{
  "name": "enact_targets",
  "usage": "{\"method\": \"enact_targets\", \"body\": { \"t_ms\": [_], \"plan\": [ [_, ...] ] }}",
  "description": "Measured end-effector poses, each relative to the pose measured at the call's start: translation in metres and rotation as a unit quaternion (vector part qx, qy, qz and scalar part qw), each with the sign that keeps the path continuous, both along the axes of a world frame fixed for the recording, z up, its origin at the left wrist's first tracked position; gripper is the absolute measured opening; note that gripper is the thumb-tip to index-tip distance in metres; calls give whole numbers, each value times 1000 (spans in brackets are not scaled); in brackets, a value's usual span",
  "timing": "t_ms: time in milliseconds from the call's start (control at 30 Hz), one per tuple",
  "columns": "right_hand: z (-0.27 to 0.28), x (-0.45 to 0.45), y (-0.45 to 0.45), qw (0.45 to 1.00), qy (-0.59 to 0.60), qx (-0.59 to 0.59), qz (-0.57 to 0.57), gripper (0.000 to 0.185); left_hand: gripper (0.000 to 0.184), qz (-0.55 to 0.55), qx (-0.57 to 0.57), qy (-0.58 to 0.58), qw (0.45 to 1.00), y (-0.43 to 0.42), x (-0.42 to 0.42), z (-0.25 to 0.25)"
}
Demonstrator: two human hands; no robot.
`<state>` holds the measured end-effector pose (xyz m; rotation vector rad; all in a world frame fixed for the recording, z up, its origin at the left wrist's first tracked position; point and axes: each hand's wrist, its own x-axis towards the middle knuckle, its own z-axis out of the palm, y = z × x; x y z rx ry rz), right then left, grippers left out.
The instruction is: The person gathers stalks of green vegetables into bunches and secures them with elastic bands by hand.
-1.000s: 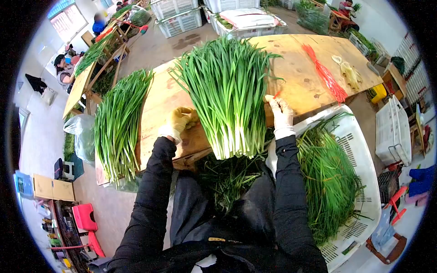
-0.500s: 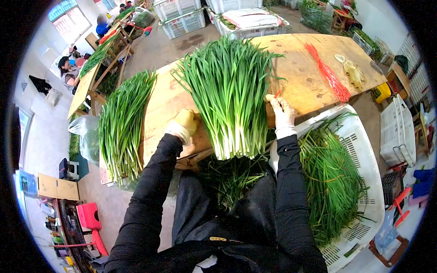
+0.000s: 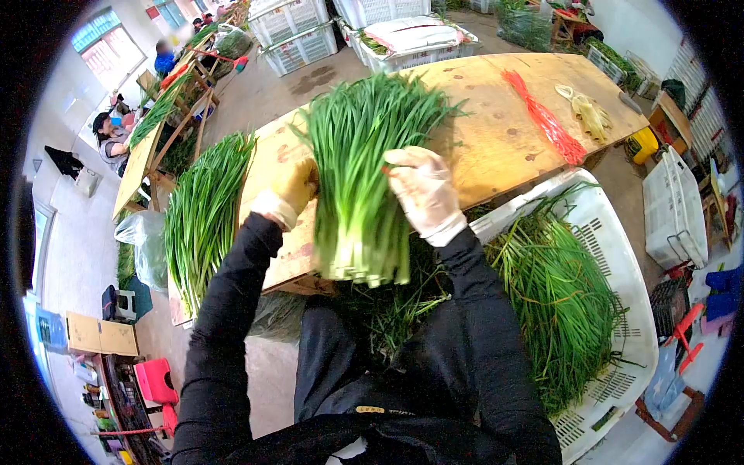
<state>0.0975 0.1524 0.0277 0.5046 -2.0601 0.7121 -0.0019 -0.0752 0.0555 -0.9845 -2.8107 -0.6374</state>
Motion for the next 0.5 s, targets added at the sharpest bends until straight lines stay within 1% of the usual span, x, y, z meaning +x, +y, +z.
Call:
{"method": "enact_targets", "body": {
  "t_ms": [33, 67, 133, 200, 233, 267, 333, 367, 400, 467, 500],
  "plan": [
    [9, -3, -13, 1000, 11, 19, 23, 10, 12, -10, -51, 67, 996, 0, 5, 12],
    [18, -7, -28, 998, 23, 37, 46, 10, 14, -46, -45, 138, 988, -4, -1, 10],
    [32, -14, -59, 995, 26, 48, 82, 12, 13, -84, -41, 197, 976, -14, -16, 2],
    [38, -23, -92, 987, 7, -28, 160, 26, 13, -118, -16, 252, 960, -30, -25, -7],
    [25, -30, -105, 983, -13, -40, 181, 27, 14, -73, -111, 223, 966, -37, -37, -17],
    [11, -28, -119, 989, -41, -52, 135, 26, 14, -87, -96, 200, 971, -44, -32, -16],
    [-9, -32, -137, 991, -97, -82, 50, 25, 14, -20, -174, 162, 971, -37, -2, 6],
    [-31, -38, -146, 989, -131, -69, -15, 15, 13, 13, -190, 149, 970, -33, 18, 20],
    [-26, -32, -152, 981, -150, -120, -36, 12, 15, 19, -179, 122, 976, -36, 22, 17],
    [-23, -30, -146, 985, -120, -118, -23, 17, 17, 32, -175, 124, 976, -41, 26, 15],
    [-24, -33, -146, 993, -65, -96, -17, 22, 18, 38, -207, 120, 970, -37, 37, 22]
  ]
}}
